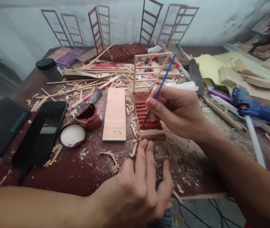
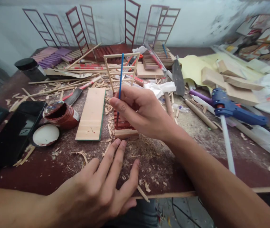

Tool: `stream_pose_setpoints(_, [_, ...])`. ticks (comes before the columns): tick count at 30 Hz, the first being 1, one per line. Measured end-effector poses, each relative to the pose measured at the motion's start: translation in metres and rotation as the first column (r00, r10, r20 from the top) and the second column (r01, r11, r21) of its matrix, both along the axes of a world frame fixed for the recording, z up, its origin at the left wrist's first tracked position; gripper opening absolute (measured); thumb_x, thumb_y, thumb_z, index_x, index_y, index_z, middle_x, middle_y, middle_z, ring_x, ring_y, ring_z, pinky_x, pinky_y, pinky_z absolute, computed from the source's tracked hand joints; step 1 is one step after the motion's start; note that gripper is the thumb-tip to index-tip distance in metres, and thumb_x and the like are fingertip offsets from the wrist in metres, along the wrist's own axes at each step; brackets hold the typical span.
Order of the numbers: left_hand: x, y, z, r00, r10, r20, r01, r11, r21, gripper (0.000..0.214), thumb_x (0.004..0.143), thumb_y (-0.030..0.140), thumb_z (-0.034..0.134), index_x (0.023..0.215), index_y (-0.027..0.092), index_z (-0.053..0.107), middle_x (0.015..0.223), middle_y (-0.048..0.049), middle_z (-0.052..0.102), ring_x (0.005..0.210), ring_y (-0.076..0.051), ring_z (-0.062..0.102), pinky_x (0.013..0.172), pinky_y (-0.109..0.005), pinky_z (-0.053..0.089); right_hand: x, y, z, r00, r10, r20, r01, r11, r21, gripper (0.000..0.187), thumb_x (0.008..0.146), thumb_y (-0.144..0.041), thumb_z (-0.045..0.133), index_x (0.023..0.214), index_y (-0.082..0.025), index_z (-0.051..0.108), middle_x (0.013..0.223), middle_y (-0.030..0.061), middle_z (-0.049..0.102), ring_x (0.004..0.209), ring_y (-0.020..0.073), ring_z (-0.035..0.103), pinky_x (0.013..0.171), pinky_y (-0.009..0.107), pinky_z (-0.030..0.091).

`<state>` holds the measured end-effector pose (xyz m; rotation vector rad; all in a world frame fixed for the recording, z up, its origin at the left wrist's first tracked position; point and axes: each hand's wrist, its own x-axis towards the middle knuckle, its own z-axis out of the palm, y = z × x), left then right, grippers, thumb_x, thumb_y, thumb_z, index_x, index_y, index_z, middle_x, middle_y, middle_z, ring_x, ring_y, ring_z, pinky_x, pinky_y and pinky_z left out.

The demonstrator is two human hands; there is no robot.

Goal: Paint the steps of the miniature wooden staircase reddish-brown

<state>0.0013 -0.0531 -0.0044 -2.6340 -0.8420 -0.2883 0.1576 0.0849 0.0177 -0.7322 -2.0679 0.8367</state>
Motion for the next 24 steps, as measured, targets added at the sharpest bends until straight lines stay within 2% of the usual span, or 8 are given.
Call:
stream_pose_setpoints(8, [-0.0006, 0.0007, 0.0001, 1.0, 0.0, -0.004, 0.0, 1.0, -0.006, 0.053, 0.103, 0.043, 0.032, 0.131, 0.003, 0.054, 0.123, -0.0366, 0.056, 0.117, -0.049, 0.057, 0.055, -0.033, 0.054, 0.0037, 0.0, 0.0023, 0.995, -0.057, -0.08, 0.055, 0.998, -0.035, 0.023, 0.093, -0.038, 0.059, 0.08, -0.019, 0.059, 0.061, -0.0023, 0.052, 0.051, 0.0076, 0.041, 0.043, 0.025, 0.03])
stream_pose_setpoints(16, [-0.0002, 0.0008, -0.0006, 1.0, -0.003, -0.015, 0.003, 1.0, -0.009, 0.054, 0.103, 0.043, 0.033, 0.132, 0.002, 0.053, 0.123, -0.0373, 0.056, 0.116, -0.05, 0.057, 0.054, -0.031, 0.053, 0.0021, -0.0015, 0.0017, 1.0, -0.009, -0.004, 0.008, 1.0, -0.006, 0.028, 0.094, -0.036, 0.059, 0.073, -0.018, 0.056, 0.055, -0.0039, 0.049, 0.047, 0.0063, 0.038, 0.043, 0.026, 0.029])
stream_pose_setpoints(24, [-0.0006, -0.0005, 0.0007, 1.0, -0.003, -0.012, 0.003, 1.0, -0.025, 0.053, 0.103, 0.042, 0.034, 0.132, 0.002, 0.054, 0.124, -0.0367, 0.056, 0.117, -0.049, 0.057, 0.056, -0.032, 0.054, 0.0042, -0.0028, 0.0058, 0.998, -0.056, 0.027, 0.055, 0.997, 0.045, 0.028, 0.092, -0.041, 0.06, 0.075, -0.019, 0.059, 0.06, -0.0018, 0.046, 0.055, 0.01, 0.041, 0.046, 0.026, 0.031])
